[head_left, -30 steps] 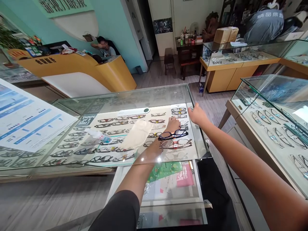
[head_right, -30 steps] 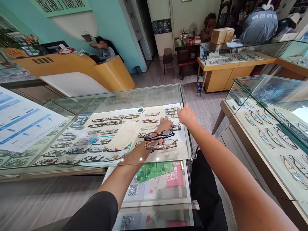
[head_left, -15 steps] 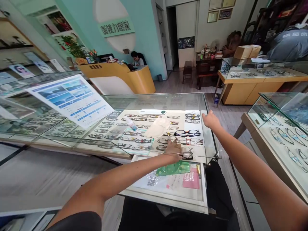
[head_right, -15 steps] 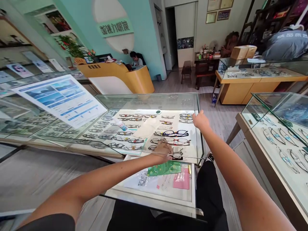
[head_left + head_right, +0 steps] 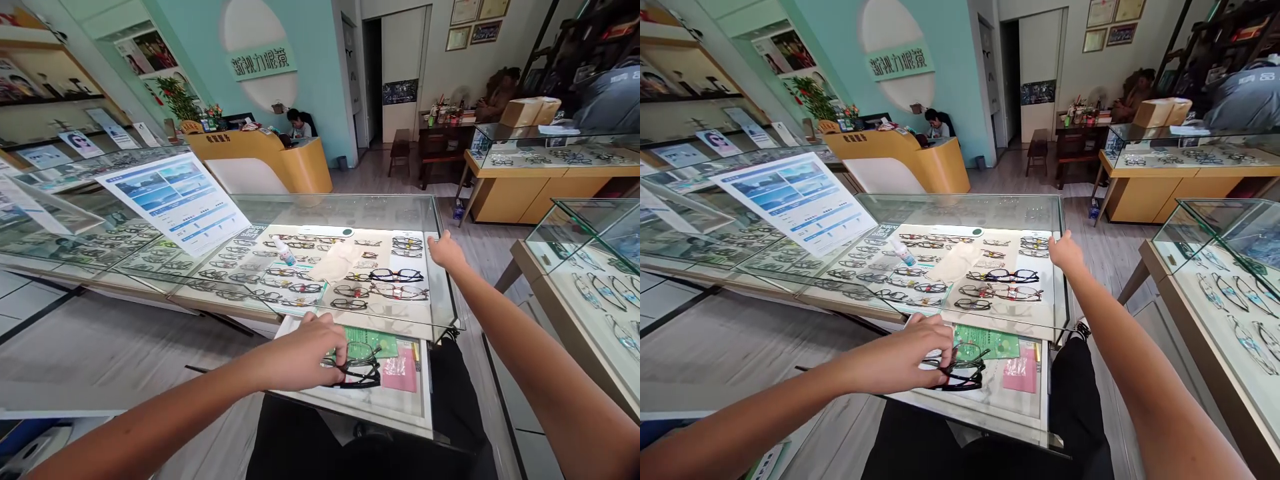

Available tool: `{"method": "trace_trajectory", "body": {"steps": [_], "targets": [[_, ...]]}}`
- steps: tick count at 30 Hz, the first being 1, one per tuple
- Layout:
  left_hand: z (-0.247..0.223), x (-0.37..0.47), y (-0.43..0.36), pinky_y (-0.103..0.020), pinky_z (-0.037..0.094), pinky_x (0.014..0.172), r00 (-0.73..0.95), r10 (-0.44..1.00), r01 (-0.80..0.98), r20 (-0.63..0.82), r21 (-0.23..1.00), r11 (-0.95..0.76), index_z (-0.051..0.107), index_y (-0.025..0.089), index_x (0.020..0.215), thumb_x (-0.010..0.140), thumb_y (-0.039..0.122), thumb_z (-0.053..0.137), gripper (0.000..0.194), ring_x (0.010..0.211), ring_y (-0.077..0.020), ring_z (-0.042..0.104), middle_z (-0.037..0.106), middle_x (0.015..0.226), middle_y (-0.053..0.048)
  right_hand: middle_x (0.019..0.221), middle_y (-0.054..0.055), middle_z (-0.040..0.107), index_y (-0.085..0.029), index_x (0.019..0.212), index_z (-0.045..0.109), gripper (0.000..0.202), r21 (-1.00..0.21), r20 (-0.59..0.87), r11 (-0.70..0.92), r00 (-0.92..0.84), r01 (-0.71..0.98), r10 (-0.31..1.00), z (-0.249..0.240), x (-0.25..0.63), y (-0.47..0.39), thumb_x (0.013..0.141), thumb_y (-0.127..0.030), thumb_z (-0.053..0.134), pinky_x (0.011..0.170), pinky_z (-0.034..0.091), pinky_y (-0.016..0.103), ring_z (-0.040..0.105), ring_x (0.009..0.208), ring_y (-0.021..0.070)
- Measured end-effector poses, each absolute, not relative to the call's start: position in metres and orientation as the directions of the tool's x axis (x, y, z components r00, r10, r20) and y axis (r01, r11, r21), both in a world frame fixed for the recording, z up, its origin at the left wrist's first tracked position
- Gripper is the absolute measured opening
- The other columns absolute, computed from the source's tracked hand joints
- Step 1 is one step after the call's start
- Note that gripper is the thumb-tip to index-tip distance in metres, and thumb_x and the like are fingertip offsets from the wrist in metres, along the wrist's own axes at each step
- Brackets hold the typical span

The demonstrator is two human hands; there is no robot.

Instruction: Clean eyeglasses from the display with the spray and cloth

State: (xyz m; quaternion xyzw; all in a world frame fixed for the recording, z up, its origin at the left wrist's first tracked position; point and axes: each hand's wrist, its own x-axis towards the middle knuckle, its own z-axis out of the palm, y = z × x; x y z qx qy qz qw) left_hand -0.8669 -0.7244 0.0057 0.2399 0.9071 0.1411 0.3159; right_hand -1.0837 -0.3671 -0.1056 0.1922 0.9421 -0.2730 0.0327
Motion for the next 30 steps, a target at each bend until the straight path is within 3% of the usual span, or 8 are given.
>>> {"method": "trace_trajectory", "body": {"steps": [2, 7, 15, 22, 30], "targets": [[0.034, -0.872, -0.724, -0.050, 0.023, 0.122, -0.702, 0.541, 0.368, -0.464, 0.414, 0.833, 0.071, 0.029, 0.091, 0.091, 0.037, 0.080, 0.013, 0.127, -0.0298, 0.056, 0.075, 0.109, 0.001, 0.147, 0.031, 0.063, -0.005, 0.166, 0.029, 0.070, -0.503, -0.166, 0.775, -0.923, 0.382, 0.347, -0.106, -1.084, -0.367, 0.113, -0.051, 0.033, 0.109, 0.051, 0.051, 0.065, 0.135, 0.0425], [0.075, -0.931, -0.694, -0.049, 0.029, 0.118, -0.783, 0.565, 0.468, -0.261, 0.352, 0.811, 0.072, 0.028, 0.094, 0.094, 0.050, 0.072, 0.021, 0.126, -0.0318, 0.056, 0.075, 0.113, -0.001, 0.146, 0.031, 0.064, -0.006, 0.167, 0.027, 0.070, -0.499, -0.175, 0.772, -0.919, 0.393, 0.354, -0.104, -1.084, -0.368, 0.113, -0.050, 0.033, 0.107, 0.052, 0.050, 0.067, 0.132, 0.0415], [0.017, -1.049, -0.612, -0.051, 0.032, 0.107, -0.741, 0.671, 0.655, 0.022, 0.243, 0.715, 0.072, 0.021, 0.090, 0.093, 0.038, 0.072, 0.017, 0.123, -0.0343, 0.055, 0.077, 0.114, -0.007, 0.147, 0.031, 0.064, -0.007, 0.169, 0.025, 0.071, -0.490, -0.163, 0.780, -0.920, 0.390, 0.357, -0.104, -1.085, -0.367, 0.114, -0.052, 0.033, 0.106, 0.054, 0.047, 0.068, 0.130, 0.0396], [-0.029, -1.078, -0.595, -0.049, 0.032, 0.098, -0.705, 0.709, 0.700, 0.002, 0.158, 0.696, 0.072, 0.021, 0.085, 0.089, 0.032, 0.071, 0.012, 0.117, -0.0342, 0.054, 0.078, 0.111, -0.009, 0.144, 0.030, 0.066, -0.005, 0.169, 0.026, 0.072, -0.493, -0.157, 0.781, -0.923, 0.382, 0.352, -0.104, -1.086, -0.368, 0.114, -0.050, 0.031, 0.107, 0.053, 0.050, 0.068, 0.129, 0.0410], [-0.033, -1.079, -0.597, -0.050, 0.033, 0.100, -0.703, 0.711, 0.700, -0.023, 0.154, 0.697, 0.071, 0.022, 0.088, 0.090, 0.040, 0.067, 0.019, 0.118, -0.0351, 0.054, 0.079, 0.110, -0.010, 0.154, 0.031, 0.060, -0.005, 0.173, 0.019, 0.076, -0.496, -0.169, 0.776, -0.920, 0.390, 0.354, -0.103, -1.086, -0.368, 0.113, -0.050, 0.032, 0.109, 0.052, 0.048, 0.065, 0.136, 0.0406]]}}
